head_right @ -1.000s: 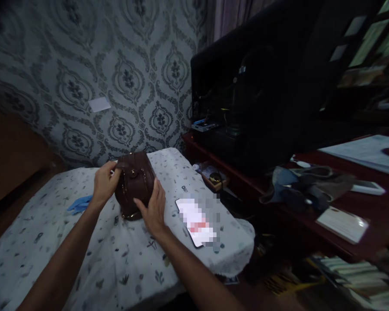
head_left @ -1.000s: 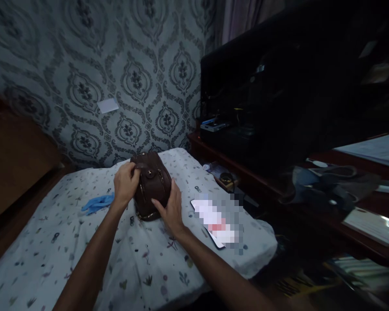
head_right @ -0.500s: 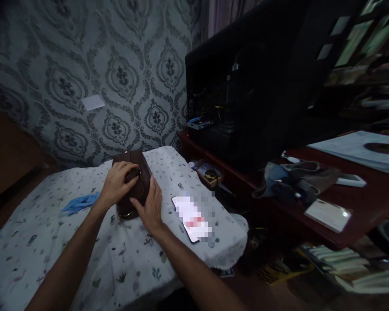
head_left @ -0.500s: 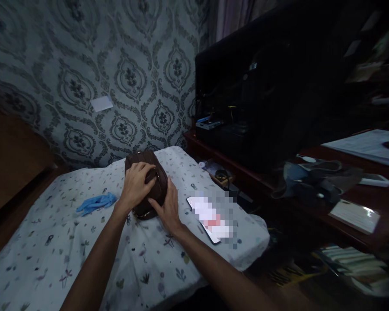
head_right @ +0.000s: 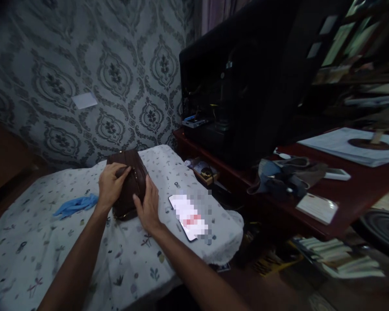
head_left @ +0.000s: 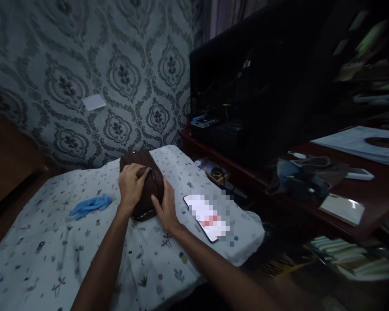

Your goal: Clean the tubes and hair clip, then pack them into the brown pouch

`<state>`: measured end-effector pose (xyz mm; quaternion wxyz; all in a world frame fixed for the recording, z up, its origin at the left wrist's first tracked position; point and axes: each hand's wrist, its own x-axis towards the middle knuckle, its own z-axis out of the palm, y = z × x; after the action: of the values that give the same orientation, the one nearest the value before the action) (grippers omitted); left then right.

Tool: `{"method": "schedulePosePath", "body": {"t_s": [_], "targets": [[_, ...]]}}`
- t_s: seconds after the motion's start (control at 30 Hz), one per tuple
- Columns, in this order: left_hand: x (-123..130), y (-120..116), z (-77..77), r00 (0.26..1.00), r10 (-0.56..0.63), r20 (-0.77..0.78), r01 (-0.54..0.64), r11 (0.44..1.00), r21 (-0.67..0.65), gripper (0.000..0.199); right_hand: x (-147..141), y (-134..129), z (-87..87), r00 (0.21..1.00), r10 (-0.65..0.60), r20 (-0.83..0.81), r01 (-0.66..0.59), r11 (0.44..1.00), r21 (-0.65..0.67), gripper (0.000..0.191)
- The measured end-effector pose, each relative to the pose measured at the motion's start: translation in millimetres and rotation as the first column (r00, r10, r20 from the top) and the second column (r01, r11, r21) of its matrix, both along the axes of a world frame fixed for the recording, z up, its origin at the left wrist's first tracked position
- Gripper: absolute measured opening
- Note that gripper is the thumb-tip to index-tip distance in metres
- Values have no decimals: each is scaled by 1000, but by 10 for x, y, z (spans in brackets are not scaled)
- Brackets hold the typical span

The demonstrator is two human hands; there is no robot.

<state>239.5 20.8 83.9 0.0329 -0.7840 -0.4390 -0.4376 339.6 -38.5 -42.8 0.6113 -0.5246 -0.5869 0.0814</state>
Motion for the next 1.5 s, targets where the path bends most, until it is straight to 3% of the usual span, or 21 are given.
{"method": "schedulePosePath", "body": {"t_s": [0.3, 0.87, 1.17, 1.5], "targets": [[42, -22, 56, 997, -63, 36, 64, 998, -29, 23, -27, 131, -4, 990, -59, -130, 55, 998, -31, 76], [31, -40, 15, 992, -116, 48, 115, 993, 23, 21, -21, 76, 70, 994, -46, -101, 41, 998, -53, 76], [38, -46, 26, 996, -83, 26, 83, 997, 6, 19, -11, 49, 115, 996, -58, -66, 53, 995, -79, 78], [19, -22, 17, 990, -142, 23, 141, 990, 27, 20, -13, 34, 121, 996, -59, -61, 54, 996, -74, 76]]}}
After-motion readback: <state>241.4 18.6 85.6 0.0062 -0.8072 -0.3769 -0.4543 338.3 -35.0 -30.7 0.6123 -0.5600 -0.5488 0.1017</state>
